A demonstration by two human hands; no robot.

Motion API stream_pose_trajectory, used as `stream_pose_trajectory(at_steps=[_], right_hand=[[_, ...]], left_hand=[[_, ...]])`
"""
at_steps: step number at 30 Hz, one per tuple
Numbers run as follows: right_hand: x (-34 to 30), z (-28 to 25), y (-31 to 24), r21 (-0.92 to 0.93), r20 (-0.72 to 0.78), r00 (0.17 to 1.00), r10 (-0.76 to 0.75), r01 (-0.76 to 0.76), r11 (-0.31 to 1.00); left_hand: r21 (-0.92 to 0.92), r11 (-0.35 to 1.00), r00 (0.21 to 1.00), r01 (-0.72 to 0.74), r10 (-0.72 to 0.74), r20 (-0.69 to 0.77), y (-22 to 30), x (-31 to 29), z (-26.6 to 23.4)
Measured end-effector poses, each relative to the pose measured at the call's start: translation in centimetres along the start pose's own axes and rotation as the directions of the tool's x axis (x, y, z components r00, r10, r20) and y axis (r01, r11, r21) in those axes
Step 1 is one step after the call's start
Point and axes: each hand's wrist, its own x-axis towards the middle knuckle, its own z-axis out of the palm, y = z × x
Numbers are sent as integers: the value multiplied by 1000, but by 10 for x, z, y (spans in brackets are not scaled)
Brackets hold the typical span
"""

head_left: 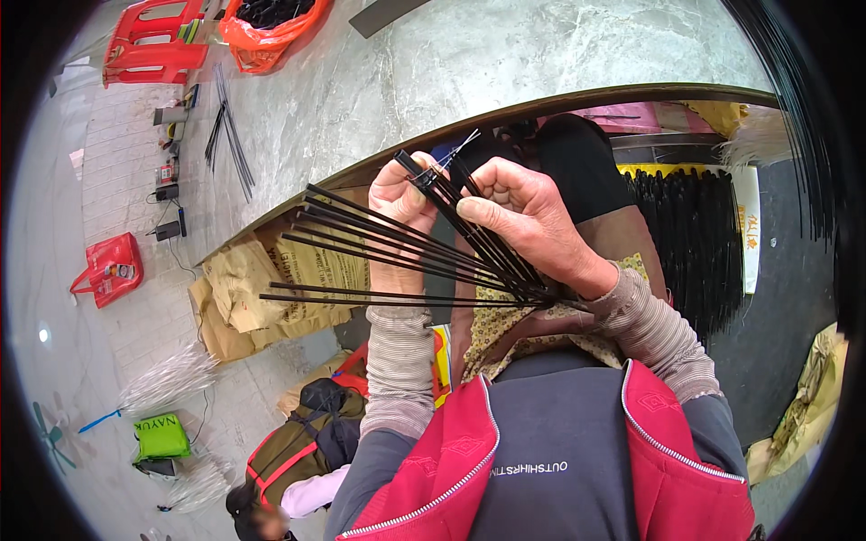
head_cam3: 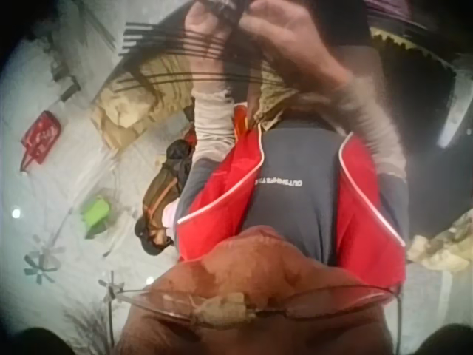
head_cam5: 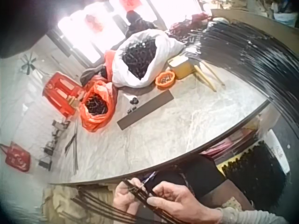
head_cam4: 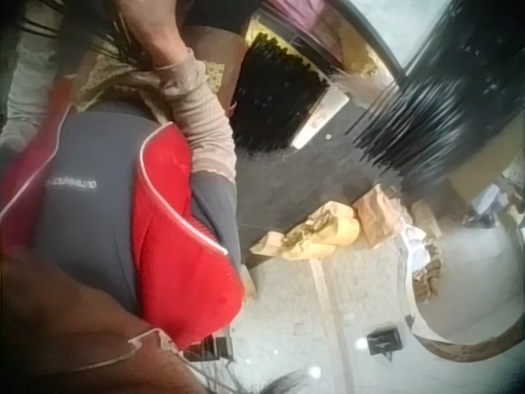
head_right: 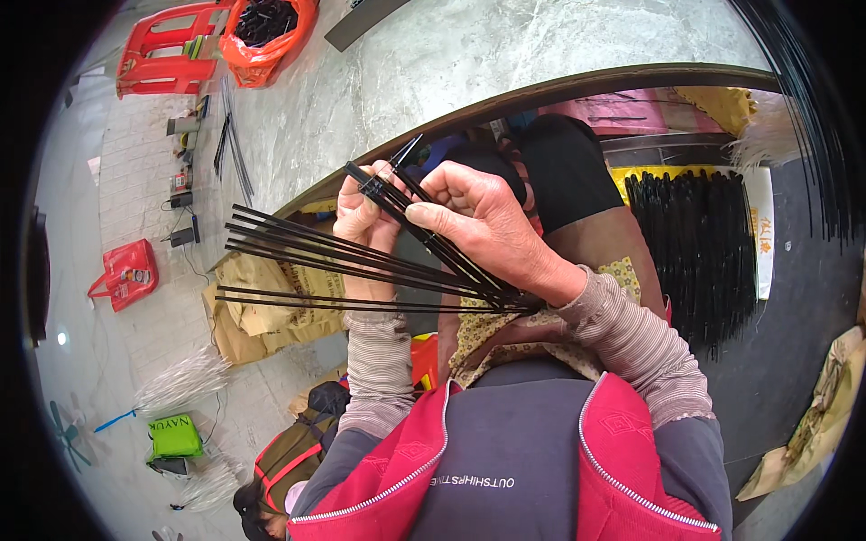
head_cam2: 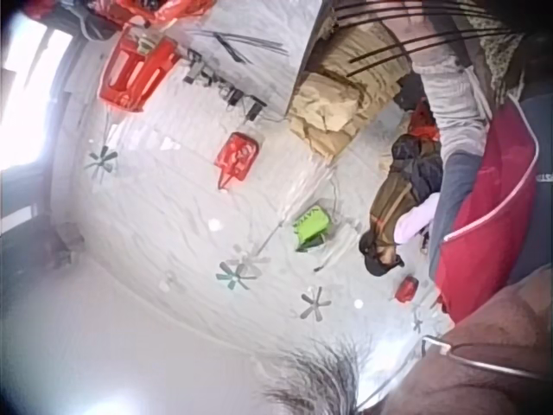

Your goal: Assembling bundles of black plastic rods into a central hub and using pliers to secure or trim them.

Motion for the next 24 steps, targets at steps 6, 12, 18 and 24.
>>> stream_pose_trajectory(at_steps=[6, 12, 18, 24], right_hand=[[0, -5, -2, 1, 12, 999, 37, -37, 999], [1, -3, -10, 36, 88, 994, 58, -61, 997], [2, -8, -9, 3, 128, 991, 46, -47, 999], [2, -8, -5, -15, 141, 989, 52, -50, 999]], left_hand=[[-12, 1000, 999, 17, -17, 35, 0, 3, 2], [21, 1000, 1000, 14, -15, 24, 4, -1, 5], [15, 1000, 1000, 26, -26, 8, 3, -1, 11], [-4, 1000, 998, 28, -28, 52, 3, 1, 6]])
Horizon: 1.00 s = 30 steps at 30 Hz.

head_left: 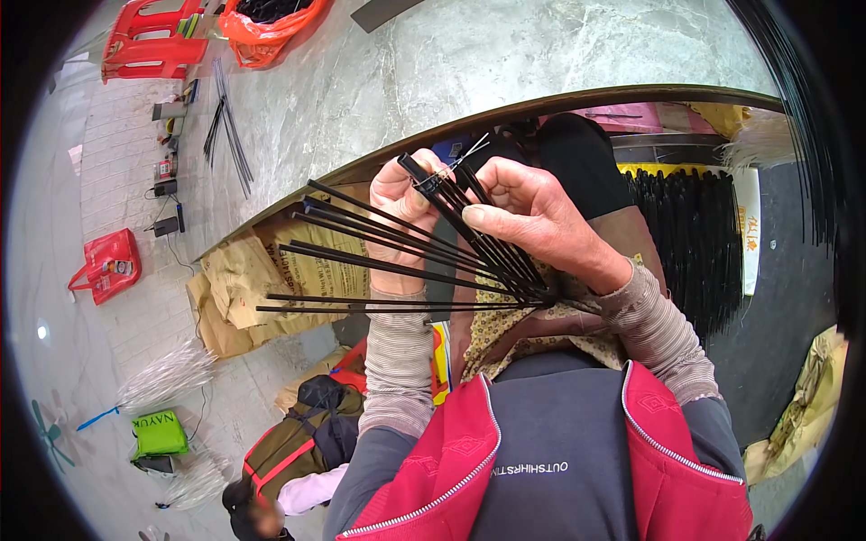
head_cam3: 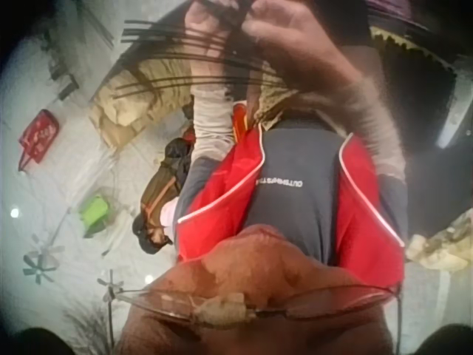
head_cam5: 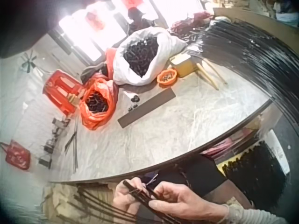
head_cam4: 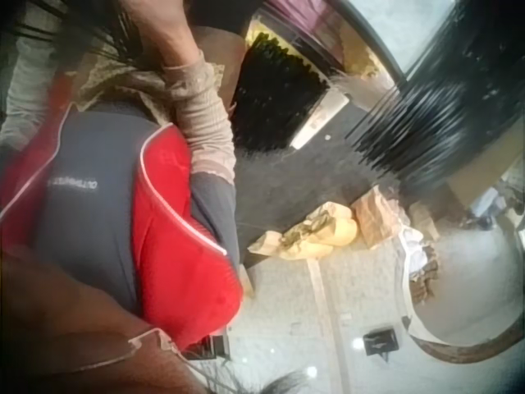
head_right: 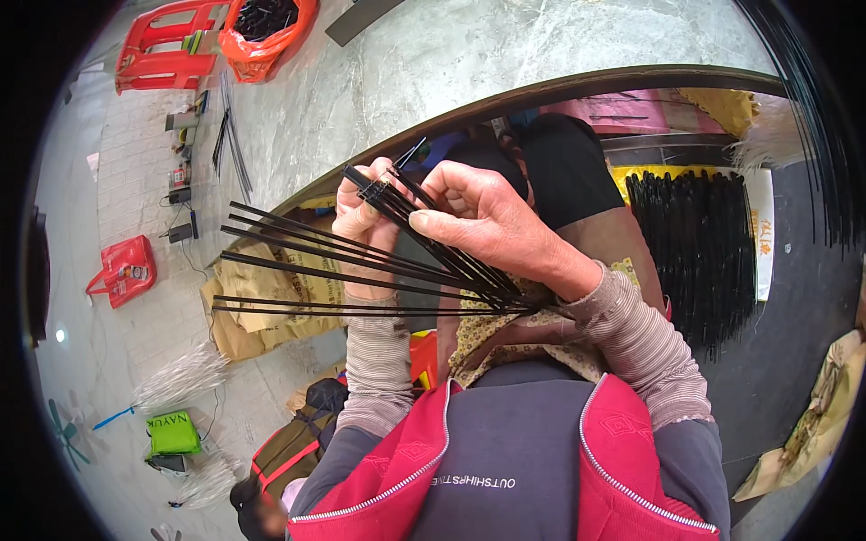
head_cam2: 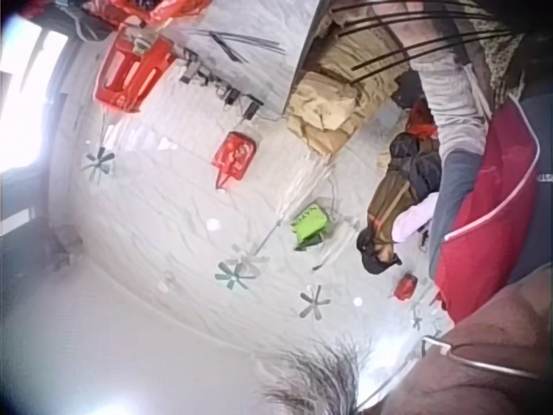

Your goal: Assembling bundles of black plastic rods into a central hub and using pliers to secure or trim them.

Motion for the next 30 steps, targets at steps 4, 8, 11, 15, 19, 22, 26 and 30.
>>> stream_pose_trajectory(at_steps=[4, 8, 11, 15, 19, 22, 26, 30], right_hand=[[-2, 4, -5, -6, -30, 999, 27, -28, 1000], [-3, 5, -6, 0, -17, 1000, 22, -22, 1000], [-3, 5, -7, -29, -12, 1000, 18, -18, 999], [-1, 0, -4, 33, 23, 1000, 20, -20, 999], [0, -2, -4, 94, 55, 998, 42, -47, 994], [3, -4, 1, 140, 74, 997, 38, -48, 989], [3, -5, -2, 158, 68, 995, 80, -90, 983], [3, -9, -3, 122, 68, 991, 113, -120, 985]], left_hand=[[-30, 1000, 1000, 1, -1, 7, -2, 1, 0], [-41, 999, 998, -21, 24, 60, -2, 2, 3], [-61, 998, 998, -21, 25, 55, -2, 3, 6], [-126, 992, 995, -15, 27, 96, -4, 3, 0], [-97, 995, 995, -31, 40, 92, -4, 4, 2], [-105, 993, 995, -44, 53, 87, -6, 5, -1], [-126, 992, 991, -28, 44, 127, -6, 9, 1], [-87, 996, 996, -27, 35, 88, -7, 8, 7]])
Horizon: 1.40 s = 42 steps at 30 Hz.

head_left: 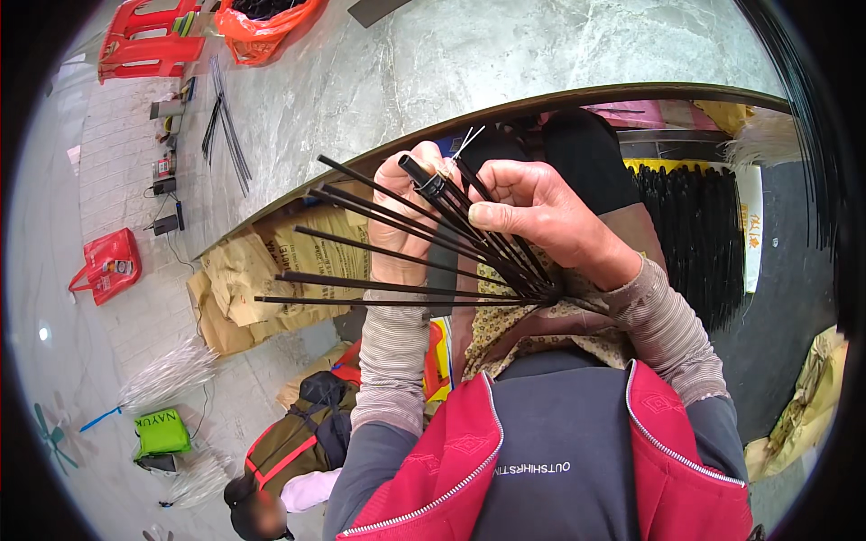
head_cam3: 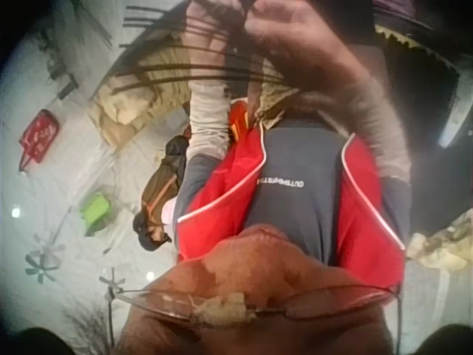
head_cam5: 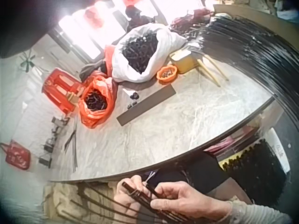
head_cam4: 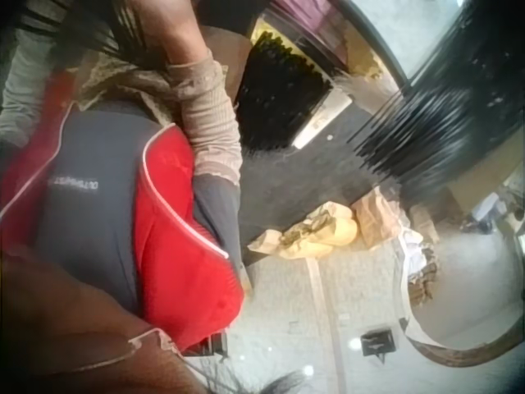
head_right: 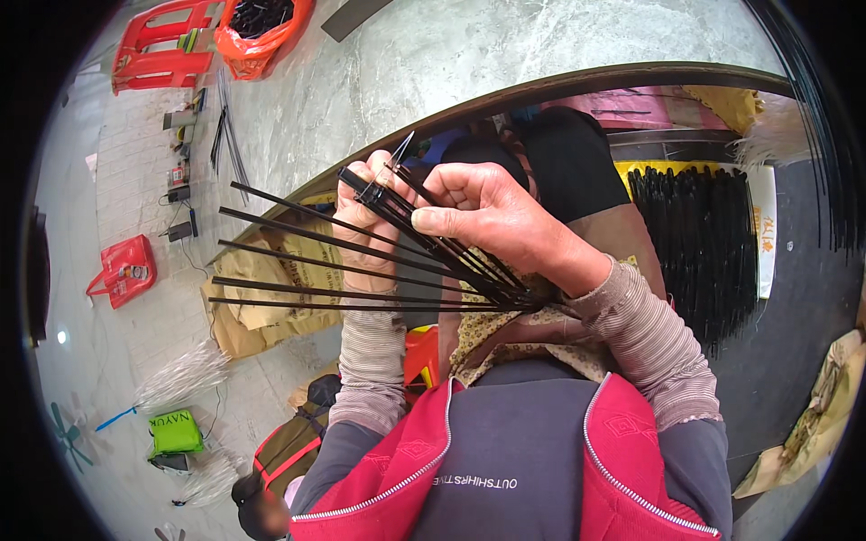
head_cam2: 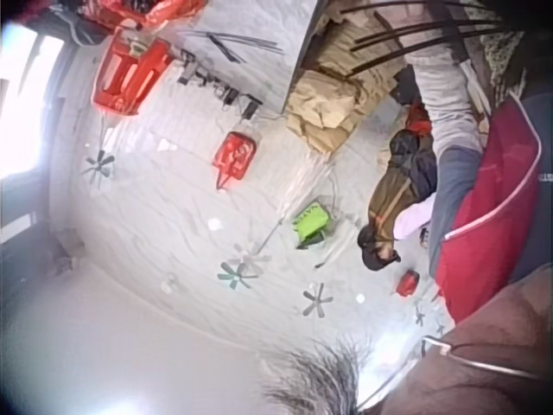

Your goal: Assembling bundles of black plastic rods into a central hub and using pliers to secure or trim them.

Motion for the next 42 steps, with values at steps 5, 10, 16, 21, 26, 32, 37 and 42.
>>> stream_pose_trajectory(at_steps=[5, 10, 16, 21, 26, 32, 37, 42], right_hand=[[0, -1, 0, -32, -9, 999, -43, 43, 999], [-2, -7, -8, -15, 92, 996, -14, 16, 1000], [-6, -2, -18, -21, 104, 994, 23, -21, 1000], [-9, -1, -18, -37, 86, 996, 14, -11, 999], [-12, 3, -11, -62, 61, 997, -47, 51, 997], [-13, 4, -5, -83, 2, 996, -94, 94, 992], [-12, 0, -3, -82, -14, 998, -67, 66, 994], [-14, 2, 0, -10, 11, 998, -66, 66, 998]], left_hand=[[9, 1000, 1000, 14, -14, -15, -1, 0, -1], [-63, 998, 999, 28, -31, -40, -1, 2, 0], [19, 999, 986, 41, -43, 161, 0, 9, -10], [0, 999, 988, 53, -53, 146, 0, 13, -8], [-16, 998, 986, 64, -60, 157, 0, 14, -9], [33, 998, 986, 53, -58, 154, 0, 18, -9], [-65, 994, 985, 91, -80, 153, -6, 19, -9], [-95, 992, 982, 88, -71, 178, -11, 17, -9]])
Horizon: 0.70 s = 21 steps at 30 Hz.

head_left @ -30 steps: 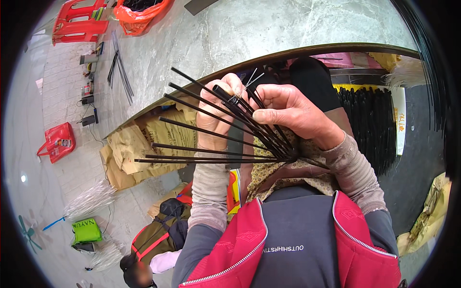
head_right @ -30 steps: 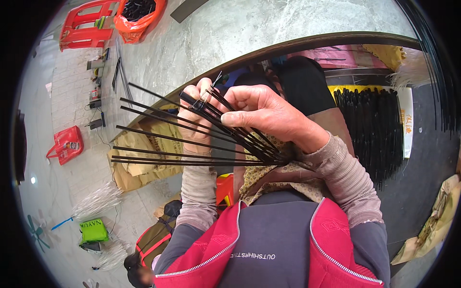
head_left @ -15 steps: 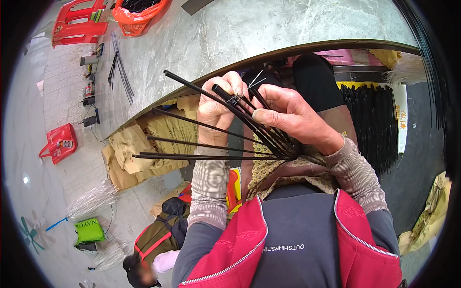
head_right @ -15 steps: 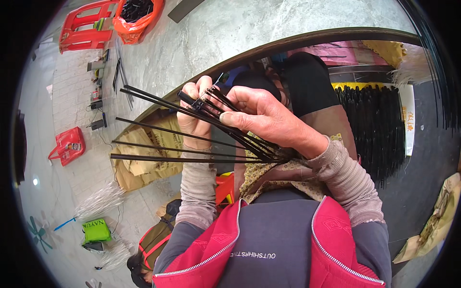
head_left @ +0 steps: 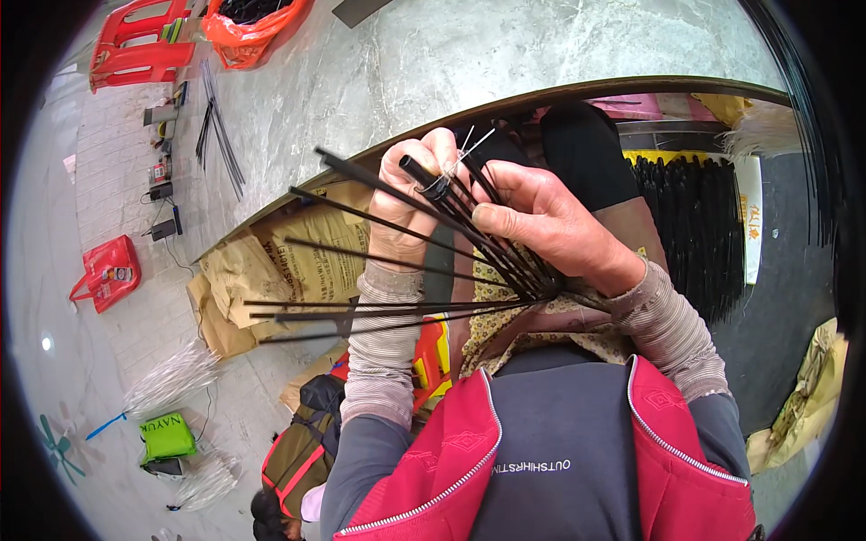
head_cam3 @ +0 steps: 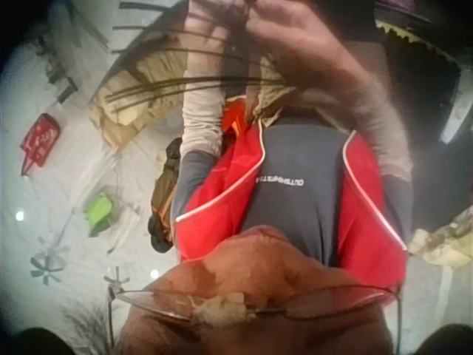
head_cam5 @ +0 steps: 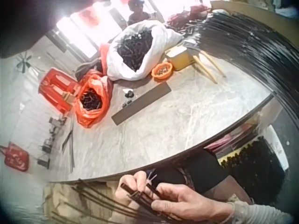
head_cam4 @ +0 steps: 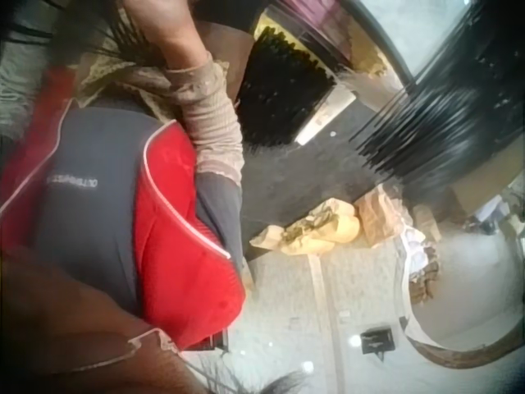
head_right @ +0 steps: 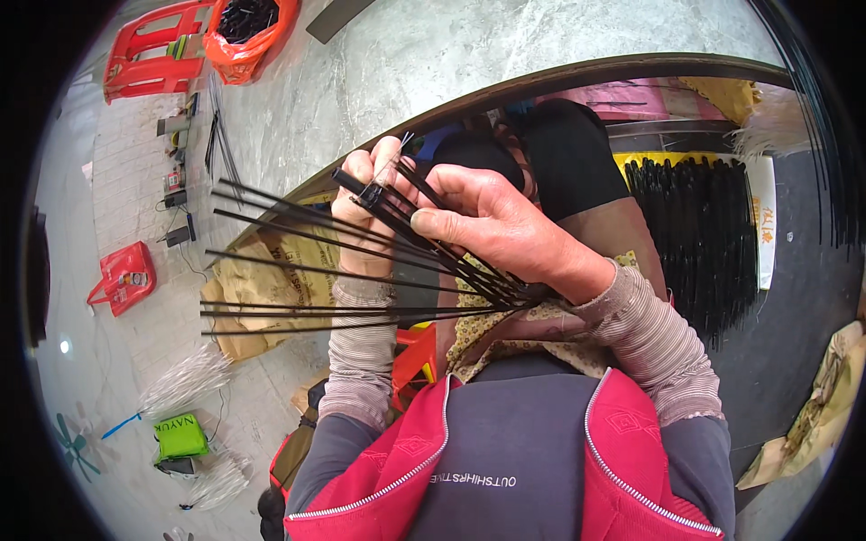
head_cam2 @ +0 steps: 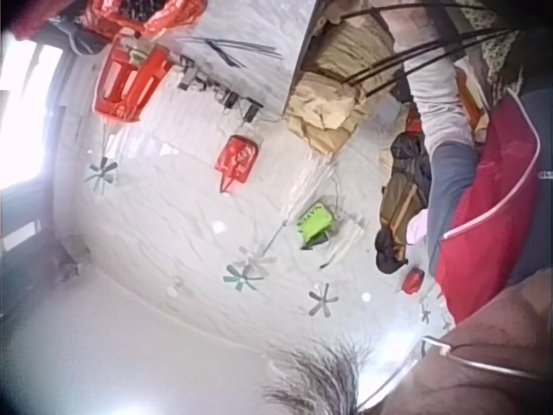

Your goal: Assembling bundles of black plastic rods into a central hub and using pliers to secure or trim them.

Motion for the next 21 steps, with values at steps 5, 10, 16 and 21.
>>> stream_pose_trajectory(at_steps=[5, 10, 16, 21], right_hand=[[-1, -8, 0, 48, -61, 998, 11, -8, 999], [5, -8, 1, 25, -68, 996, -53, 55, 998], [8, -6, -1, 154, -58, 997, -53, 61, 986], [-2, 2, -2, -64, -142, 987, -72, 64, 996]], left_hand=[[-98, 991, 994, 88, -94, -62, -2, 4, -7], [64, 988, 982, 138, -128, -141, 11, 9, 4], [113, 986, 982, 119, -100, -162, 13, 20, 1], [285, 940, 977, 188, -149, -151, 19, 12, 29]])
